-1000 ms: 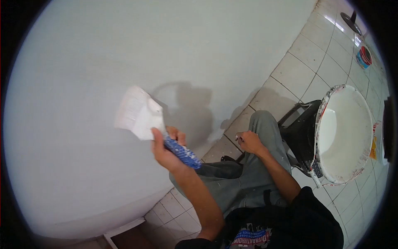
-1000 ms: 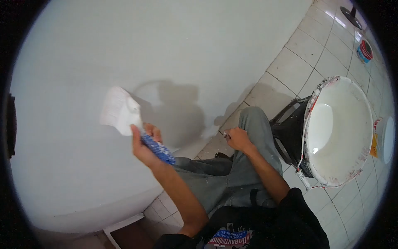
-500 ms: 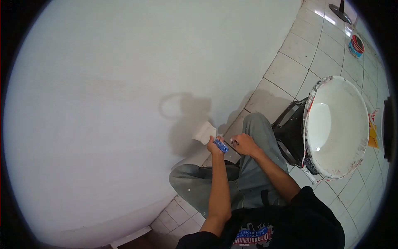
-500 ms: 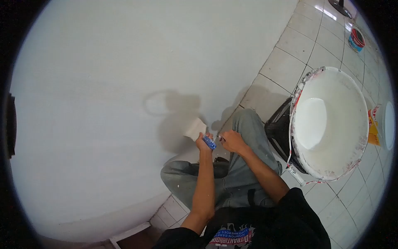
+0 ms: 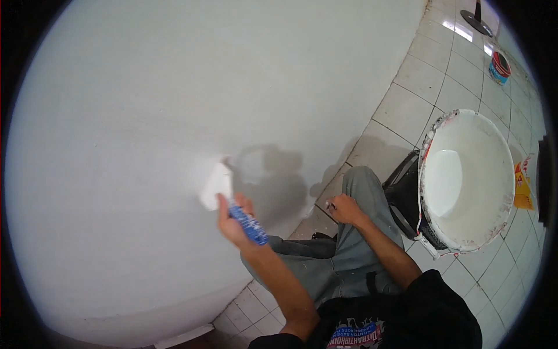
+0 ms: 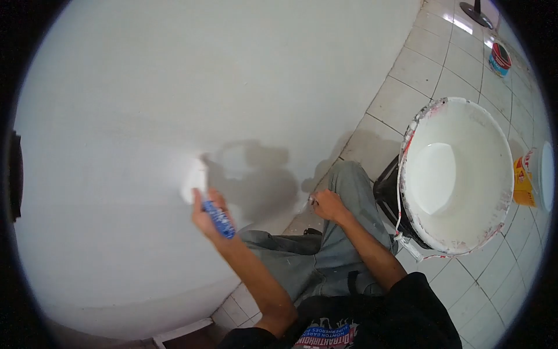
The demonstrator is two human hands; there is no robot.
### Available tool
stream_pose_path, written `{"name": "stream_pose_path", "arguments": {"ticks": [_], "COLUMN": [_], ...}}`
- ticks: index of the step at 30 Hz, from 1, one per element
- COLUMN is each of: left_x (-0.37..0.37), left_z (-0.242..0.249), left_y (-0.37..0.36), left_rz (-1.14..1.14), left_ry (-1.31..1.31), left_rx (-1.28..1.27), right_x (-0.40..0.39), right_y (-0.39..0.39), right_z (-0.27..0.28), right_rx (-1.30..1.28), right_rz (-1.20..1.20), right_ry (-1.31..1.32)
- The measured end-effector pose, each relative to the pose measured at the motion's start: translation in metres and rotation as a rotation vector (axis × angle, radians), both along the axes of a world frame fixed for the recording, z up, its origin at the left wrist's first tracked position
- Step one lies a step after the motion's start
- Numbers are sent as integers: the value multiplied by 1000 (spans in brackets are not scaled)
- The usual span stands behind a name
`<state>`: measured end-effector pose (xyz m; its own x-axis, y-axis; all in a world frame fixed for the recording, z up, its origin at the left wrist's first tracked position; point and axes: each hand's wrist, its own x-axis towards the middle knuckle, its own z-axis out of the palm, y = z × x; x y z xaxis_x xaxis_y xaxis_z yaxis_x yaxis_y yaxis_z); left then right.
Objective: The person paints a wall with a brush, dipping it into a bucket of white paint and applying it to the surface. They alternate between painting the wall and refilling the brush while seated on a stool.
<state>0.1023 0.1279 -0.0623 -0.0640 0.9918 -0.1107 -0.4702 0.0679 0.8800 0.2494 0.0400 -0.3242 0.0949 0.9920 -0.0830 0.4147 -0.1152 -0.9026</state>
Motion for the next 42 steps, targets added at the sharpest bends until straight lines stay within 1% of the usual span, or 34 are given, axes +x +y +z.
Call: {"name": "stream_pose_path", "arguments": {"ticks": [2,3,6,7,10,11,13,18,20,22,23,25,26,27,29,30,31,34,35,38,39,40,41,42], "left_x": [5,7,13,12,-3,-9,-5,6,5,-12,-27,-51,-68,-84,-90,-90,-88,-74,-76,-71,-76,-74,-70,-68], "left_z": [54,76,125,132,127,109,52,-100,-170,-247,-279,-335,-355,-367,-366,-365,-366,-339,-343,-338,-339,-343,-325,-318], "left_y": [-7,-9,-15,-14,-3,5,20,7,1,-7,-9,-20,-35,-50,-68,-72,-73,-71,-70,-71,-69,-69,-71,-73], "left_rz": [-16,11,76,96,-27,-16,65,113,171,56,60,64,-37,-137,-214,-250,-242,-211,-263,-284,-376,-374,-372,-370], "left_ry": [89,99,125,134,110,130,131,-70,-114,-196,-162,-104,-127,-149,-246,-294,-260,-118,-188,-167,-277,-302,-325,-346], "left_rx": [168,257,445,493,475,411,346,40,-159,-341,-447,-655,-682,-704,-678,-665,-642,-734,-735,-744,-777,-751,-728,-707], "right_x": [0,-1,-2,-1,1,1,-2,-5,-2,-2,-2,0,0,-1,-3,-5,-6,-10,-11,-18,-24,-31,-39,-47], "right_y": [0,0,3,3,4,5,6,6,6,4,1,-1,-4,-5,-3,-2,-2,0,0,2,1,-1,-4,-5], "right_z": [-3,-4,-3,-2,2,2,-2,-7,-7,-8,-7,-3,-2,-3,-4,-3,-4,-16,-19,-17,-6,4,13,11], "right_rx": [3,-16,-48,-43,-70,-83,-35,-54,-63,-19,1,3,1,-19,-51,-49,-47,-19,-5,-192,-278,-366,-457,-488], "right_rz": [10,12,4,-6,-8,-4,-26,15,22,8,-2,-11,-7,-9,-16,-5,8,42,52,107,130,151,167,203], "right_ry": [7,-6,-21,-15,-22,-28,-37,-47,-54,-92,-112,-129,-140,-129,-108,-156,-204,-278,-291,7,26,45,66,101]}}
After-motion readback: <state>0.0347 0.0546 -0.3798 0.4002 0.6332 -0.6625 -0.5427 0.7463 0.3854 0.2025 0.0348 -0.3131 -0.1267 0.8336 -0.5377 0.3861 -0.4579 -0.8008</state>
